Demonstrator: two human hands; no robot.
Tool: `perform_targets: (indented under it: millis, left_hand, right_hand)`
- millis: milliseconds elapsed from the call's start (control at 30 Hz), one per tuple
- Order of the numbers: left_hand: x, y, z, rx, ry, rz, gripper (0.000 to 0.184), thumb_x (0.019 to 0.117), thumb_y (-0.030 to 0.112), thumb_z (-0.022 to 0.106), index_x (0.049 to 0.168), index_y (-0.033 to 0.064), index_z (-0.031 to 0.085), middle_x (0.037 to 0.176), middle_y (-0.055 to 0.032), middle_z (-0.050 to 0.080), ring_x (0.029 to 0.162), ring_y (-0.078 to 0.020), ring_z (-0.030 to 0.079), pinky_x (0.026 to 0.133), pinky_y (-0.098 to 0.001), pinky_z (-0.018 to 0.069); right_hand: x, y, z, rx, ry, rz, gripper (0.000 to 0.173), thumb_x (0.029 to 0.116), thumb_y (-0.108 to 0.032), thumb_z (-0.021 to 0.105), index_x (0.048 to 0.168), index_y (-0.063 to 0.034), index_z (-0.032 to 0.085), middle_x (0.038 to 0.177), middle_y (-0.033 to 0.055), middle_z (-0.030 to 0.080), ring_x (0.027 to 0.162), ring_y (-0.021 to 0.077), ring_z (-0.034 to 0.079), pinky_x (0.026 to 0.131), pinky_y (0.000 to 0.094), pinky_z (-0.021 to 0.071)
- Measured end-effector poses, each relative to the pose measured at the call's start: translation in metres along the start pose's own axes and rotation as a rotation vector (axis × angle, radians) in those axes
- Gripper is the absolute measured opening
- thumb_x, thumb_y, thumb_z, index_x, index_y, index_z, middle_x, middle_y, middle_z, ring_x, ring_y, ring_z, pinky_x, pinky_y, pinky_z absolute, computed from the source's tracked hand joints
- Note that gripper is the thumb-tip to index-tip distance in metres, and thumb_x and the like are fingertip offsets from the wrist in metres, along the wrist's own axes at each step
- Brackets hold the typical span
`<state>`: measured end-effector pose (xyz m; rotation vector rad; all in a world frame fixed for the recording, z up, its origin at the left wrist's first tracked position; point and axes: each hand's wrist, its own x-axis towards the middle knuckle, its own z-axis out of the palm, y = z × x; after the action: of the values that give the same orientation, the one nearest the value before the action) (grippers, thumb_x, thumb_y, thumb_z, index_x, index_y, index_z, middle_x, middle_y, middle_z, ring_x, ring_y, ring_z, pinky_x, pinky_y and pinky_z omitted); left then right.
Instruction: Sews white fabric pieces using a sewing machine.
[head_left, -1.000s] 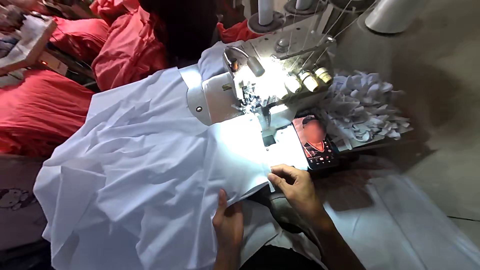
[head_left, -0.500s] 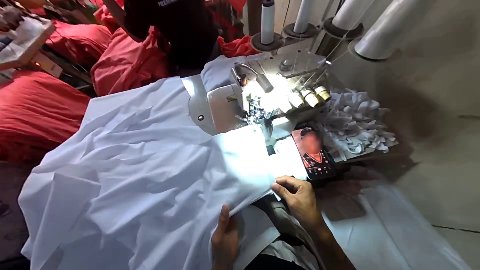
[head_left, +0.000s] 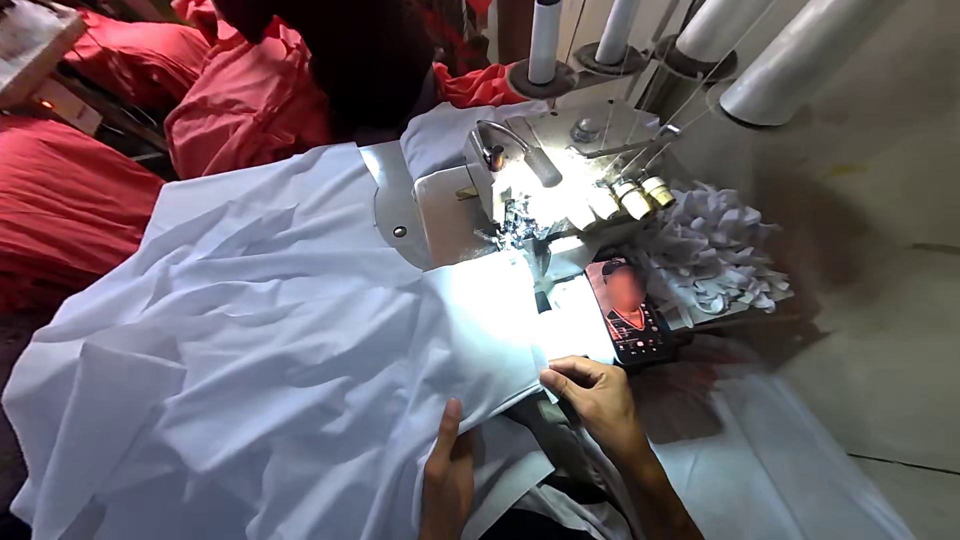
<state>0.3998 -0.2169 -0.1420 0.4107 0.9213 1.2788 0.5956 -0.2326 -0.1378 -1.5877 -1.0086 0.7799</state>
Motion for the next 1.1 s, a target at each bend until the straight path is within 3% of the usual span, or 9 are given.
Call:
perform_targets:
  millis: [500,700,800,867,1000,1100]
  left_hand:
    - [0.001,0.005,-0.003,0.062,-0.037,-0.038,0.031,0.0897,0.028,0.078,0.111,0.0070,0.073,0.106,-0.0061,0.076,0.102,-0.0151,0.073,0.096,-0.0336,0.0584]
    - [0.026,0.019,0.000,0.098,-0.314,-0.084,0.046,0.0941,0.039,0.072,0.123,0.0038,0.069,0.121,-0.0151,0.073,0.115,-0.0294,0.070,0.105,-0.0444,0.0548]
    - [0.046,0.033,0.009,0.137,-0.430,-0.143,0.053,0.0959,0.044,0.068,0.128,0.0016,0.065,0.125,-0.0174,0.071,0.118,-0.0308,0.069,0.108,-0.0435,0.0523]
    - [0.062,0.042,0.012,0.218,-0.558,-0.175,0.062,0.0977,0.056,0.057,0.128,0.0031,0.067,0.124,-0.0160,0.072,0.118,-0.0294,0.068,0.108,-0.0431,0.0516]
    - [0.102,0.056,0.017,0.295,-0.854,-0.321,0.081,0.0942,0.076,0.039,0.124,0.0057,0.068,0.117,-0.0143,0.073,0.110,-0.0293,0.071,0.099,-0.0439,0.0564]
    - [0.123,0.068,0.024,0.323,-1.008,-0.447,0.088,0.0916,0.082,0.027,0.116,0.0102,0.072,0.104,-0.0090,0.075,0.095,-0.0218,0.075,0.086,-0.0365,0.0618]
  right_hand:
    - [0.005,-0.005,-0.002,-0.032,-0.003,-0.020,0.012,0.0899,-0.023,0.076,0.088,-0.0113,0.078,0.078,-0.0045,0.074,0.070,0.0014,0.069,0.064,0.0172,0.0579]
    - [0.038,-0.022,0.004,-0.047,0.022,-0.042,0.013,0.0900,-0.022,0.075,0.091,-0.0084,0.077,0.077,-0.0053,0.073,0.064,-0.0026,0.065,0.061,0.0147,0.0557]
    - [0.060,-0.024,0.007,0.009,-0.010,-0.140,0.010,0.0910,-0.016,0.074,0.092,-0.0058,0.077,0.083,-0.0027,0.074,0.067,0.0001,0.065,0.063,0.0165,0.0563]
    - [0.073,-0.027,0.010,0.018,-0.015,-0.194,0.009,0.0919,-0.014,0.073,0.092,-0.0060,0.076,0.082,-0.0024,0.074,0.068,0.0001,0.065,0.062,0.0163,0.0552]
    - [0.088,-0.036,0.013,0.027,-0.011,-0.228,0.011,0.0942,-0.014,0.070,0.090,-0.0062,0.076,0.079,-0.0025,0.073,0.068,0.0009,0.066,0.064,0.0170,0.0564]
    - [0.090,-0.039,0.015,0.024,0.000,-0.220,0.015,0.0964,-0.015,0.067,0.088,-0.0064,0.075,0.077,-0.0038,0.072,0.067,0.0001,0.066,0.063,0.0169,0.0561]
